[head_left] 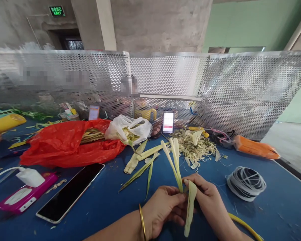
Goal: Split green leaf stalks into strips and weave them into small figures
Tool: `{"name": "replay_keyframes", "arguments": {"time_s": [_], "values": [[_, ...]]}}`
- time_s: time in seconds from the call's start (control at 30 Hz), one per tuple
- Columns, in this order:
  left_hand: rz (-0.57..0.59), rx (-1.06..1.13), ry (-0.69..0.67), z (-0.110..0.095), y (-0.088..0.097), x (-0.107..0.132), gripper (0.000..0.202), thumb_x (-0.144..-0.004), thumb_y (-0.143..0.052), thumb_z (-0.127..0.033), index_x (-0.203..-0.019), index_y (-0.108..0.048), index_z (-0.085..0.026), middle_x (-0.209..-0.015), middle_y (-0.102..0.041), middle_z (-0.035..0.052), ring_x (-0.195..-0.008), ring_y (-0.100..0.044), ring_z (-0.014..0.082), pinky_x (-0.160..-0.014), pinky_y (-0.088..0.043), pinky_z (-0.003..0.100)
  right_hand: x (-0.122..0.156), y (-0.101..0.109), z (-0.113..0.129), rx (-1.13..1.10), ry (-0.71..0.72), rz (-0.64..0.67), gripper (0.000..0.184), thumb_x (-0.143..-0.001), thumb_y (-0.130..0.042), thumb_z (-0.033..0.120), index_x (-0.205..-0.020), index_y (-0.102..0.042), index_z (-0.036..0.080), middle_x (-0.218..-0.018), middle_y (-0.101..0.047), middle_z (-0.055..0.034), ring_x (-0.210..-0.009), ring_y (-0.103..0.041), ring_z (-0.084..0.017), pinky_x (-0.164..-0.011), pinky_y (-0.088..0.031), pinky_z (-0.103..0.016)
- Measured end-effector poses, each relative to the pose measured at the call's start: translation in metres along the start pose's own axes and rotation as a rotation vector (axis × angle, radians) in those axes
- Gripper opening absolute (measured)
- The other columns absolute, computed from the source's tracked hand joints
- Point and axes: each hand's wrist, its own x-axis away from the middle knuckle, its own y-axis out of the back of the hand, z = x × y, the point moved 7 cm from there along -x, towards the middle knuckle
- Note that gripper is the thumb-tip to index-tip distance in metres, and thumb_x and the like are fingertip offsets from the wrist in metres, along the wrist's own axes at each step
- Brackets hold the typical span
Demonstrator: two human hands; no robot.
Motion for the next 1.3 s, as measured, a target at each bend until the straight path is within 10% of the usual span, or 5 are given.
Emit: {"name": "replay_keyframes", "arguments": {"time_s": [0.33,0.53,0.8,1.03,1.3], "values": [[-0.061,0.047,0.023,-0.006,0.011,0.000,0.028,-0.067,-0.078,-0.032,-0.080,-0.067,-0.009,-0.070,-0.070,0.0076,-0.052,-0.063,0.0104,-0.046,-0.048,0.018,0.009,-0.012,-0.032,-0.656,-0.482,0.039,0.028,-0.072,-0.072,0.042,-0.081,-0.067,0.016,-0.055,-0.055,0.0032,-0.048,-0.049,-0.010,-0.047,-0.040,-0.020],[-0.054,0.054,0.017,-0.009,0.014,0.000,0.026,-0.073,-0.074,-0.033,-0.080,-0.067,-0.009,-0.069,-0.070,0.0064,-0.054,-0.063,0.0102,-0.048,-0.048,0.017,0.003,-0.004,-0.033,-0.834,-0.573,-0.068,0.014,-0.073,-0.067,0.023,-0.085,-0.069,0.015,-0.087,-0.072,-0.0059,-0.055,-0.061,-0.009,-0.057,-0.053,-0.022],[-0.105,-0.030,0.019,-0.010,0.014,0.002,0.020,-0.076,-0.071,-0.029,-0.078,-0.066,-0.009,-0.068,-0.070,0.0072,-0.052,-0.062,0.0102,-0.047,-0.046,0.018,-0.002,0.035,-0.015,-0.446,-0.175,-0.396,0.028,-0.068,-0.075,0.035,-0.089,-0.065,0.021,-0.084,-0.066,-0.0017,-0.079,-0.064,-0.017,-0.065,-0.051,-0.024],[-0.094,-0.183,-0.044,-0.006,0.010,0.000,0.022,-0.075,-0.069,-0.032,-0.076,-0.065,-0.010,-0.069,-0.071,0.0085,-0.053,-0.064,0.0125,-0.048,-0.045,0.020,0.010,0.015,0.030,0.133,0.273,-0.137,0.016,-0.084,-0.059,0.032,-0.091,-0.066,0.019,-0.074,-0.061,-0.0015,-0.071,-0.057,-0.015,-0.067,-0.047,-0.026],[-0.138,-0.266,-0.075,-0.007,0.006,0.003,0.027,-0.072,-0.070,-0.037,-0.073,-0.065,-0.011,-0.067,-0.070,0.0080,-0.052,-0.062,0.0126,-0.048,-0.042,0.021,0.009,0.001,0.020,0.208,0.209,-0.028,0.020,-0.084,-0.058,0.030,-0.099,-0.064,0.019,-0.066,-0.056,0.0026,-0.059,-0.052,-0.012,-0.058,-0.045,-0.023]]}}
